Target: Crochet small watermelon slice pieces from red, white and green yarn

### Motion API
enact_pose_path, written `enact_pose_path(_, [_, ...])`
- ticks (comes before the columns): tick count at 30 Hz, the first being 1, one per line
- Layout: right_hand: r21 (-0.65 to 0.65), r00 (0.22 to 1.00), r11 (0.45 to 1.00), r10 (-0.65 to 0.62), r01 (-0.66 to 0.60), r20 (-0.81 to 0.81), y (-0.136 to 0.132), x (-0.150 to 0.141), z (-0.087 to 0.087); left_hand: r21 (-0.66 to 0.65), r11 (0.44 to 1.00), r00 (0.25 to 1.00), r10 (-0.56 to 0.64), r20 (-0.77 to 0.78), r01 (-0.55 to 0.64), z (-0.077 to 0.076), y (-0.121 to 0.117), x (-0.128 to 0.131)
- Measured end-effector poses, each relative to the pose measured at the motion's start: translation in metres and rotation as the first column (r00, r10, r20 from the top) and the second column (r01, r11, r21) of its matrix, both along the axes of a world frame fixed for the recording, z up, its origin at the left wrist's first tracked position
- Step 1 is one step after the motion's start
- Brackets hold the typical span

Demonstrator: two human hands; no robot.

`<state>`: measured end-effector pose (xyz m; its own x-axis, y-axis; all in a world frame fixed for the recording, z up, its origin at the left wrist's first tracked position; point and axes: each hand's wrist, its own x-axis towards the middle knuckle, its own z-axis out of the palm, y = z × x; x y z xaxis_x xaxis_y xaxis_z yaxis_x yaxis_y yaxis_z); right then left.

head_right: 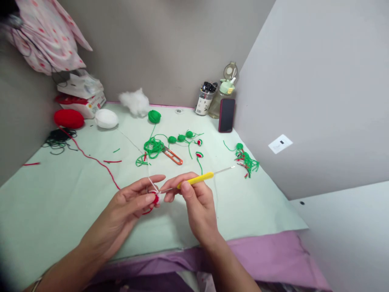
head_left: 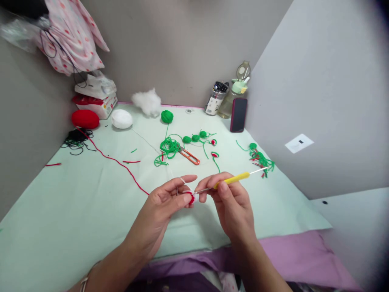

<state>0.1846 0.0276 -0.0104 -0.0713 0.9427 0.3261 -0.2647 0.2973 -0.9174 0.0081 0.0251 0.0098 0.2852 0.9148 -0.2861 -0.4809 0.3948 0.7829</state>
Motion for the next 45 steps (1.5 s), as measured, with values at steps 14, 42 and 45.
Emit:
enact_pose_path(14, [0.516, 0.801, 0.848, -0.39, 0.12, 0.454, -0.011, -0.002, 0.005, -0.197, 0.98, 0.981, 0.035, 0.193, 0.004, -0.004, -0.001, 0.001])
enact_pose_path(42, [0.077, 0.98, 0.984, -0.166, 0.158, 0.11, 0.0, -0.018, 0.0, 0.008, 0.997, 0.997, 0.075, -0.027, -0.075, 0.003, -0.004, 0.004])
enact_pose_path(45, [0.119, 0.983, 0.983, -0.154, 0.141, 0.101, -0.003, -0.018, 0.001, 0.009, 0.997, 0.997, 0.078, -0.006, -0.078, 0.005, -0.004, 0.003])
